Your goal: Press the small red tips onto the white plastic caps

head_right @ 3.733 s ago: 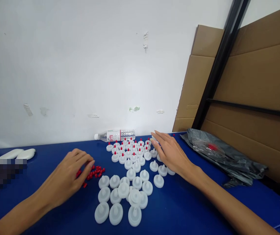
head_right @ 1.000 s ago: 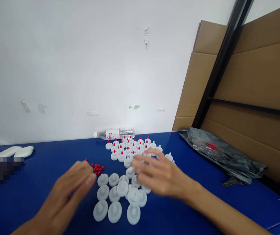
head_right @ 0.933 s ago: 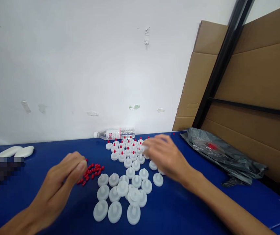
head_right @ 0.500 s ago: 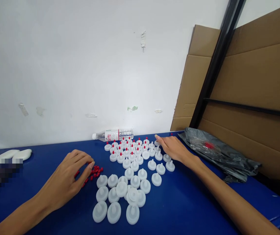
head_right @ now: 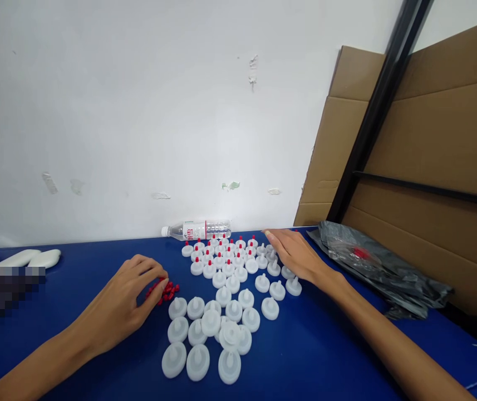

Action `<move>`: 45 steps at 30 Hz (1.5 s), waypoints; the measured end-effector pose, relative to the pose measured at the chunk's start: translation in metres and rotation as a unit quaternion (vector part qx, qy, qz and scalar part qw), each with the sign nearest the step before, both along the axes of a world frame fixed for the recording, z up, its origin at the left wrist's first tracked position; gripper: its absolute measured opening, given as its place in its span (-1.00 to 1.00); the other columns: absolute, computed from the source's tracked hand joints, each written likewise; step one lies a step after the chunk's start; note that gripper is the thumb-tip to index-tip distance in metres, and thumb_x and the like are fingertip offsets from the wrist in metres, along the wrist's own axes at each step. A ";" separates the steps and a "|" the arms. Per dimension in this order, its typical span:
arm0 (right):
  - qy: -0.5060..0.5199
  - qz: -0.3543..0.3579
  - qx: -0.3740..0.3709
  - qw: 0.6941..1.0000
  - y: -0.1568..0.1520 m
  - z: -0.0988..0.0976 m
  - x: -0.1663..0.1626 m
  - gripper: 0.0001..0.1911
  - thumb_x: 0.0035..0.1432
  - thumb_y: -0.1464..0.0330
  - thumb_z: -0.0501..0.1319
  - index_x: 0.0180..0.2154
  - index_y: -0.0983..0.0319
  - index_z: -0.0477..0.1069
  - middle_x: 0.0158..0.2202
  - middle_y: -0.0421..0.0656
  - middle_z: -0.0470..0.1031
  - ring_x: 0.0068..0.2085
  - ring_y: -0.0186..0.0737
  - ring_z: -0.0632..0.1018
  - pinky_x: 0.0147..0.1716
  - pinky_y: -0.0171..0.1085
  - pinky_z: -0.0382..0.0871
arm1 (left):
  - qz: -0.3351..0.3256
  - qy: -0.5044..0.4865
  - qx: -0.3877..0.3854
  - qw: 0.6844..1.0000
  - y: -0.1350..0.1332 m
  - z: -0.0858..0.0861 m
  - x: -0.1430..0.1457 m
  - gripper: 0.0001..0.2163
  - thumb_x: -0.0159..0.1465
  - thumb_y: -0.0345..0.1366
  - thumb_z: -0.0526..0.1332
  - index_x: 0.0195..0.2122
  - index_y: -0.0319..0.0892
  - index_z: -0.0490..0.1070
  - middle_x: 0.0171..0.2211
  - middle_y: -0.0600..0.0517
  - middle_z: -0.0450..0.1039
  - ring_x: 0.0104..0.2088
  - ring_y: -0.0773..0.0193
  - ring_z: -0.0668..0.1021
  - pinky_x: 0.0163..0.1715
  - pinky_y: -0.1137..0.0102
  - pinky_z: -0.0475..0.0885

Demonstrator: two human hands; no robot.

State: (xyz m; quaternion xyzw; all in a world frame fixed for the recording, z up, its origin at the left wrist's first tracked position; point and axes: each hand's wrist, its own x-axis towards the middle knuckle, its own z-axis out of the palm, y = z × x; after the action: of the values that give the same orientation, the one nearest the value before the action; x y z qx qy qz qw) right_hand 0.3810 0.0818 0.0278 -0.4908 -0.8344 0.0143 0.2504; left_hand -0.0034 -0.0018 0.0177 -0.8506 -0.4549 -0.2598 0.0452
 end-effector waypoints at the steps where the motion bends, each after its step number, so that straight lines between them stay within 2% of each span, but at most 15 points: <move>1: 0.001 0.011 0.007 1.000 -0.003 0.002 -0.004 -0.40 0.53 0.08 -0.23 0.17 0.17 0.45 0.18 -0.05 0.52 0.21 0.07 0.49 0.24 0.02 0.28 | 0.000 0.003 -0.004 1.000 0.000 -0.001 0.000 -0.77 0.46 -0.26 0.03 -0.23 -0.10 0.46 -0.22 -0.02 0.50 -0.16 0.09 0.44 -0.14 0.16 0.34; 3: -0.004 0.041 0.011 0.999 -0.010 0.006 -0.011 -0.41 0.53 0.09 -0.23 0.17 0.16 0.45 0.19 -0.07 0.51 0.22 0.04 0.48 0.25 0.01 0.27 | 0.002 0.010 -0.012 1.000 0.001 -0.002 0.000 -0.78 0.46 -0.26 0.04 -0.23 -0.11 0.47 -0.22 -0.02 0.50 -0.15 0.08 0.43 -0.13 0.15 0.34; 8: -0.038 0.108 0.004 0.993 -0.023 0.005 -0.025 -0.44 0.54 0.12 -0.18 0.06 0.14 0.55 0.08 -0.11 0.60 0.20 0.05 0.50 0.23 0.07 0.30 | 0.011 0.027 -0.017 0.999 0.004 -0.004 0.000 -0.78 0.45 -0.26 0.05 -0.24 -0.13 0.47 -0.21 -0.05 0.50 -0.16 0.08 0.42 -0.15 0.15 0.35; 13: -0.056 0.139 0.014 0.989 -0.024 0.001 -0.028 -0.48 0.54 0.17 -0.14 0.06 0.16 0.56 0.08 -0.09 0.61 0.19 0.06 0.52 0.22 0.13 0.31 | 0.014 0.039 -0.021 0.999 0.005 -0.007 -0.001 -0.81 0.43 -0.28 0.08 -0.24 -0.13 0.48 -0.20 -0.05 0.50 -0.16 0.07 0.43 -0.16 0.14 0.35; 16: -0.050 0.147 0.040 0.987 -0.023 0.006 -0.024 -0.52 0.55 0.22 -0.13 0.11 0.15 0.52 0.10 -0.07 0.59 0.17 0.04 0.53 0.20 0.14 0.31 | 0.018 0.039 -0.026 0.999 0.004 -0.007 -0.001 -0.80 0.42 -0.26 0.09 -0.26 -0.12 0.49 -0.21 -0.05 0.51 -0.17 0.07 0.44 -0.16 0.15 0.35; 18: -0.037 0.150 0.066 0.986 -0.025 0.011 -0.021 -0.59 0.54 0.22 -0.07 0.11 0.15 0.50 0.09 -0.05 0.59 0.15 0.04 0.55 0.16 0.13 0.34 | 0.020 0.035 -0.031 0.999 0.003 -0.006 0.000 -0.79 0.43 -0.23 0.09 -0.26 -0.12 0.49 -0.22 -0.04 0.51 -0.16 0.06 0.45 -0.16 0.15 0.35; 22: -0.005 0.166 0.124 0.978 -0.038 0.018 -0.027 -0.71 0.40 0.16 0.22 -0.01 0.19 0.50 -0.04 -0.01 0.62 0.01 0.02 0.59 0.03 0.02 0.43 | 0.033 0.005 -0.032 0.999 0.001 -0.001 0.002 -0.74 0.48 -0.21 0.02 -0.21 -0.12 0.48 -0.20 -0.05 0.51 -0.13 0.04 0.45 -0.11 0.11 0.35; 24: -0.005 0.193 0.138 0.971 -0.050 0.016 -0.038 -0.78 0.42 0.22 0.21 -0.02 0.20 0.48 -0.07 -0.03 0.61 -0.03 -0.06 0.60 -0.03 -0.07 0.46 | 0.028 -0.016 -0.022 0.999 -0.003 0.002 0.005 -0.73 0.49 -0.21 -0.01 -0.19 -0.12 0.46 -0.19 -0.05 0.51 -0.11 0.04 0.44 -0.10 0.10 0.35; 28: -0.021 0.294 0.148 0.944 -0.077 0.010 -0.068 -0.82 0.48 0.31 0.13 -0.02 0.23 0.43 -0.07 -0.06 0.61 -0.07 -0.18 0.62 -0.08 -0.19 0.49 | -0.026 -0.025 0.010 0.999 -0.020 0.006 0.019 -0.84 0.47 -0.21 0.06 -0.13 -0.11 0.40 -0.18 -0.06 0.49 -0.10 0.05 0.43 -0.12 0.14 0.38; 32: 0.006 0.363 0.155 0.919 -0.100 0.008 -0.088 -0.82 0.51 0.30 0.09 -0.05 0.26 0.39 -0.09 -0.06 0.63 -0.07 -0.24 0.62 -0.07 -0.25 0.47 | -0.134 0.013 0.054 0.989 -0.040 0.004 0.039 -0.84 0.44 -0.24 0.14 0.00 -0.08 0.36 -0.14 -0.07 0.49 -0.08 0.03 0.44 -0.04 0.12 0.40; 35: 0.002 0.378 0.166 0.911 -0.108 0.008 -0.093 -0.82 0.51 0.28 0.10 -0.10 0.23 0.40 -0.16 -0.12 0.63 -0.18 -0.27 0.62 -0.16 -0.27 0.45 | -0.172 0.056 0.073 0.981 -0.046 0.000 0.049 -0.93 0.45 -0.32 0.11 -0.12 -0.09 0.37 -0.21 -0.05 0.49 -0.15 0.05 0.45 -0.09 0.13 0.42; 37: -0.002 0.383 0.168 0.908 -0.110 0.008 -0.094 -0.83 0.50 0.29 0.11 -0.13 0.22 0.41 -0.17 -0.14 0.63 -0.21 -0.29 0.61 -0.19 -0.27 0.45 | -0.177 0.070 0.079 0.979 -0.046 -0.002 0.050 -0.84 0.42 -0.45 0.04 -0.18 -0.08 0.37 -0.24 -0.06 0.48 -0.19 0.06 0.43 -0.14 0.13 0.43; 40: -0.014 0.377 0.173 0.910 -0.109 0.008 -0.093 -0.86 0.48 0.33 0.13 -0.14 0.21 0.43 -0.13 -0.12 0.63 -0.15 -0.29 0.61 -0.16 -0.27 0.46 | -0.193 0.041 0.047 0.979 -0.045 0.000 0.049 -0.76 0.34 -0.52 -0.03 -0.21 -0.08 0.36 -0.25 -0.07 0.46 -0.22 0.06 0.41 -0.19 0.13 0.41; 42: -0.033 0.370 0.210 0.904 -0.105 0.008 -0.089 -0.88 0.45 0.39 0.14 -0.14 0.21 0.45 -0.10 -0.10 0.64 -0.06 -0.24 0.61 -0.13 -0.25 0.48 | -0.205 -0.002 -0.014 0.979 -0.045 0.005 0.046 -0.77 0.38 -0.49 -0.06 -0.28 -0.08 0.31 -0.29 -0.05 0.44 -0.24 0.09 0.41 -0.22 0.17 0.41; 45: -0.036 0.338 0.257 0.905 -0.090 0.010 -0.076 -0.82 0.44 0.48 0.09 -0.11 0.23 0.48 -0.09 -0.04 0.63 0.00 -0.15 0.60 -0.09 -0.18 0.49 | -0.164 -0.074 -0.081 0.980 -0.040 0.015 0.034 -0.72 0.49 -0.39 -0.10 -0.39 -0.09 0.20 -0.39 0.02 0.38 -0.28 0.16 0.41 -0.27 0.25 0.39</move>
State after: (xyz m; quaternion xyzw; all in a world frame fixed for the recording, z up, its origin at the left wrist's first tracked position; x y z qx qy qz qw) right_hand 0.3046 -0.0086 0.0382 -0.0987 -0.9334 -0.1344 0.3178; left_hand 0.0308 -0.0414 0.0328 -0.8931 -0.3305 -0.2882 -0.1004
